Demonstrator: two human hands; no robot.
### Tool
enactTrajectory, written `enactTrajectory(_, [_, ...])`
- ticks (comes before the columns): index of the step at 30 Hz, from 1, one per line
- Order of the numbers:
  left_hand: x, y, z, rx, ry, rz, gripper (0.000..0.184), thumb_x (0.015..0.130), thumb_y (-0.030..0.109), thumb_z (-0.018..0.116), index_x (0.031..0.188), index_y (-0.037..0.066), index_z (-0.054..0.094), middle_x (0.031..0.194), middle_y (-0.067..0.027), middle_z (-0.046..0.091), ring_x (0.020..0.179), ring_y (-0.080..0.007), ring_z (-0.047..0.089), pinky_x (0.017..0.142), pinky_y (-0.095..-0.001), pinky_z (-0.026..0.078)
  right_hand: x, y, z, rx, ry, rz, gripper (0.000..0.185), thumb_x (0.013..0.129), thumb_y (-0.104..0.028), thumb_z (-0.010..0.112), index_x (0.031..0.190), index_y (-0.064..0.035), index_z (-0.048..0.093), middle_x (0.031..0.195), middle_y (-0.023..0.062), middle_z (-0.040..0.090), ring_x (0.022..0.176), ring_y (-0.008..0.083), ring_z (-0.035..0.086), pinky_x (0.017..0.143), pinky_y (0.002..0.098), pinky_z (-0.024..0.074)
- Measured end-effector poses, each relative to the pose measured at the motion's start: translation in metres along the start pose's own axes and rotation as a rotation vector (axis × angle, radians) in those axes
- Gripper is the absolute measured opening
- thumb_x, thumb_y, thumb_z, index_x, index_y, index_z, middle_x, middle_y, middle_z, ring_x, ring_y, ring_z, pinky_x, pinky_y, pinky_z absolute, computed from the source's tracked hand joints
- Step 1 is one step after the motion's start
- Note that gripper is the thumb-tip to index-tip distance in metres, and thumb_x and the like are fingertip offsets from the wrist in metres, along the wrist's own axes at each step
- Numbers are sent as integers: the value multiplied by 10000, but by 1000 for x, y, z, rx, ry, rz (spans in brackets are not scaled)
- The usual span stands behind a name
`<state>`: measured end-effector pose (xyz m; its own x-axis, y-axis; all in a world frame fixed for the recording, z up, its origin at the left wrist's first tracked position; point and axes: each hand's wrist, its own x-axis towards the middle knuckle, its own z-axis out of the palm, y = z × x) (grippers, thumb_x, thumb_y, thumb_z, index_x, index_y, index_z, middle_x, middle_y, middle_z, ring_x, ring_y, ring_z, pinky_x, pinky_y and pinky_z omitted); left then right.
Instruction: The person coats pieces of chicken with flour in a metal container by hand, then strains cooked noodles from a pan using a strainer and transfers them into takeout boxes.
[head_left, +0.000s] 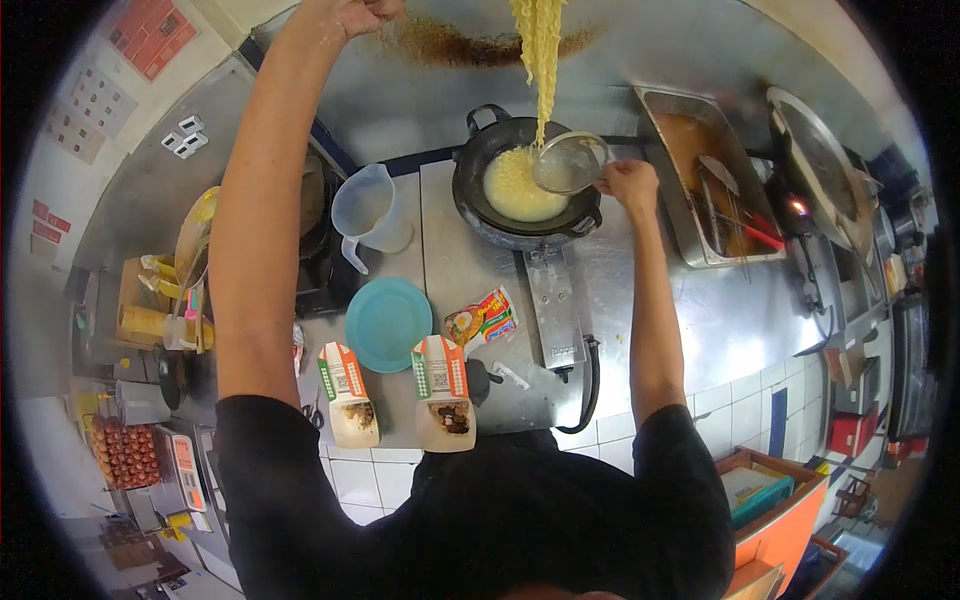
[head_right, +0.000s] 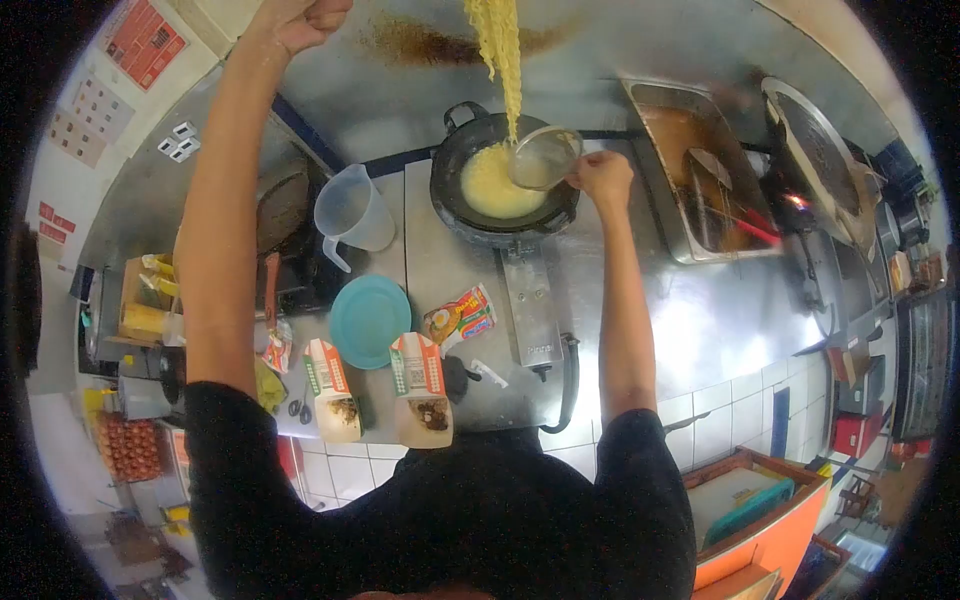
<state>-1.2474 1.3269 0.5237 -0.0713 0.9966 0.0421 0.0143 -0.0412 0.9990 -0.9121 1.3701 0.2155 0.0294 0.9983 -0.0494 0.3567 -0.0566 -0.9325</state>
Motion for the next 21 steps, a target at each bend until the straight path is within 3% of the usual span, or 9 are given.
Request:
enactTrajectory(2, [-2, 9, -1, 41, -13, 44, 157, 894, 65, 498, 917, -85, 537, 506, 57, 301, 379, -68, 266, 342, -244, 216, 8, 5, 18, 140, -13, 2, 193, 854, -46, 617, 917, 134, 642, 805, 164, 690, 676, 222, 707, 583, 277, 593])
enactTrajectory(5, [11, 12, -20, 41, -113, 37, 168, 903, 88, 502, 947, -60, 568, 500, 20, 414, 378, -112, 342, 357, -263, 286, 13, -2, 34, 333, -74, 24, 182, 861, -27, 617, 936, 139, 620, 818, 168, 684, 699, 222, 702, 624, 275, 599])
enactTrajectory(7, [8, -3, -21, 59, -73, 19, 173, 912, 109, 509, 970, -33, 589, 503, 49, 365, 381, -85, 290, 358, -256, 238, 10, -10, 40, 440, -78, 27, 172, 867, -22, 617, 951, 128, 614, 841, 167, 682, 720, 220, 700, 648, 275, 599])
enactTrajectory(10, [-3, -44, -8, 80, -22, -10, 184, 926, 141, 520, 1004, 9, 621, 508, 94, 292, 386, -43, 213, 360, -245, 166, 0, -21, 36, 511, -97, 4, 176, 876, -34, 625, 965, 118, 607, 871, 166, 675, 745, 223, 696, 681, 278, 599])
enactTrajectory(12, [-33, -79, 21, 219, -13, -34, 264, 810, 38, 508, 1033, -52, 617, 514, 46, 330, 408, -78, 242, 395, -263, 171, -3, -26, 34, 529, -96, 3, 177, 880, -35, 623, 967, 118, 605, 876, 167, 673, 752, 223, 695, 688, 280, 598])
enactTrajectory(14, [-37, -128, 27, 387, -36, -72, 194, 901, 158, 535, 918, 15, 664, 495, 71, 341, 402, -60, 258, 371, -262, 171, -9, -24, 31, 529, -92, -1, 181, 883, -38, 620, 970, 119, 604, 876, 167, 672, 760, 224, 694, 699, 284, 597])
enactTrajectory(17, [-50, -162, 43, 543, 92, -45, 214, 894, 163, 538, 930, 2, 675, 531, 12, 445, 460, -85, 379, 414, -283, 276, -14, -20, 28, 532, -102, -37, 186, 882, -39, 618, 973, 123, 611, 868, 168, 674, 759, 225, 692, 702, 290, 592])
enactTrajectory(21, [-58, -182, 35, 768, 35, 173, 210, 886, 164, 549, 936, 18, 691, 660, -56, 593, 626, -148, 531, 607, -311, 422, -32, -23, 17, 510, -118, -91, 209, 878, -60, 630, 979, 124, 626, 867, 174, 681, 780, 218, 691, 708, 290, 581])
